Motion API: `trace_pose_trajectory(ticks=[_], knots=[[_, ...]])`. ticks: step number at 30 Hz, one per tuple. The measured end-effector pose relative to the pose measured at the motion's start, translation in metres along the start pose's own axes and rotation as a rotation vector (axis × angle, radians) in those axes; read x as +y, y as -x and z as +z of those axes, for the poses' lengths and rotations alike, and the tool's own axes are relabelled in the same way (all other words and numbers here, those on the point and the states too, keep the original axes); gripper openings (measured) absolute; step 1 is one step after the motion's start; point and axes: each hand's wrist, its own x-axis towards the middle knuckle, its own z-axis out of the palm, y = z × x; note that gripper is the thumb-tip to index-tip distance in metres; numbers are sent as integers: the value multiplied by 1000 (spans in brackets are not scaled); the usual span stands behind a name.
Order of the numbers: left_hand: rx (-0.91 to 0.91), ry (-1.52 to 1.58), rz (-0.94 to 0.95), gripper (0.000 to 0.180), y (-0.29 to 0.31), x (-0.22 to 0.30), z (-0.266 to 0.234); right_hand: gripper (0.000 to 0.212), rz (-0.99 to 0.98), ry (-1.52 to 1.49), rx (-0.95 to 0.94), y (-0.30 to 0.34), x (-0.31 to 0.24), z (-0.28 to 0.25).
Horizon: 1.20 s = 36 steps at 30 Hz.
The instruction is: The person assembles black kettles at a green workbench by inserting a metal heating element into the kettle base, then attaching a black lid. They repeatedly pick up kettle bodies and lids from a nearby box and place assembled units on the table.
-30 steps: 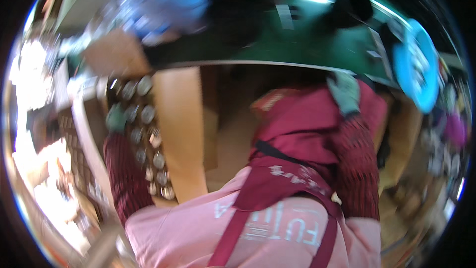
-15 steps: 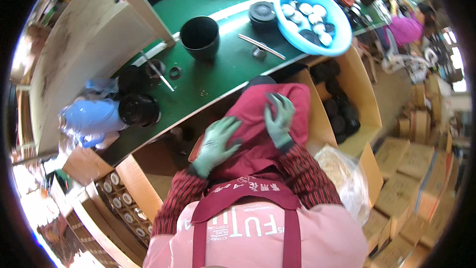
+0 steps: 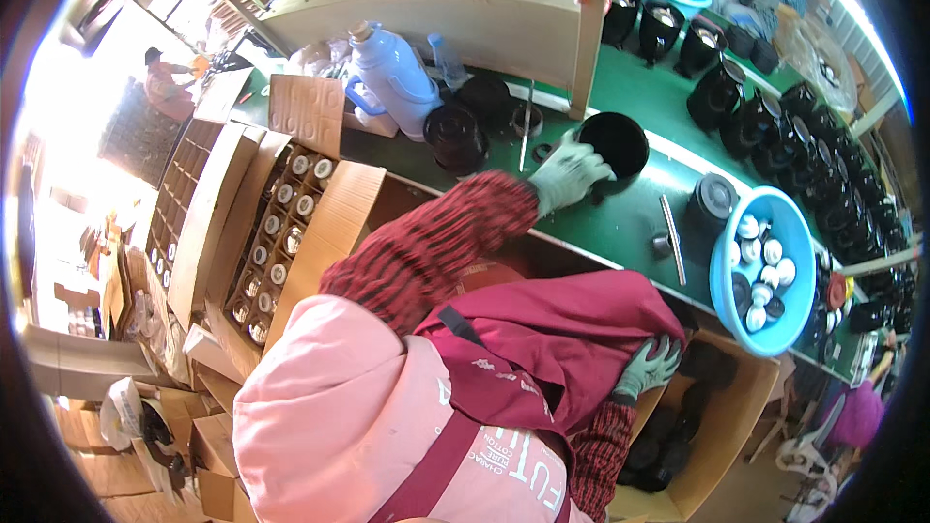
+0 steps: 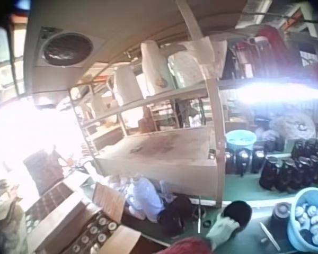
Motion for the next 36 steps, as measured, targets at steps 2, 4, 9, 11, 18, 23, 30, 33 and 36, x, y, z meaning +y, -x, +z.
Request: trace_pose_trajectory(ticks=[2, 4, 9, 11, 18, 23, 30, 33, 36], knots=[[270, 215, -82, 28, 68, -4, -33, 47, -46, -8, 39, 5, 5, 0], [444, 238, -257, 37, 154, -13, -77, 46, -31, 9, 36, 10, 6, -2], [1022, 195, -797, 23, 318, -96, -158, 44, -57, 69, 18, 8, -2, -10], [1198, 369, -971, 22, 348, -150, -161, 45, -117, 122, -16, 4, -4, -10], [1648, 1705, -640, 41, 396, -362, -131, 54, -91, 359, -149, 4, -5, -6], [1528, 1414, -972, 45, 445, -484, -129, 55, -42, 321, -135, 26, -37, -38], [1020, 393, -1308, 45, 430, -488, -148, 60, 44, 189, -187, 38, -89, -57], [1033, 191, -1253, 49, 419, -369, -117, 60, 72, 190, -212, 33, -86, -44], [998, 720, -976, 36, 375, -217, -63, 52, 70, 170, -178, 16, -72, -37]])
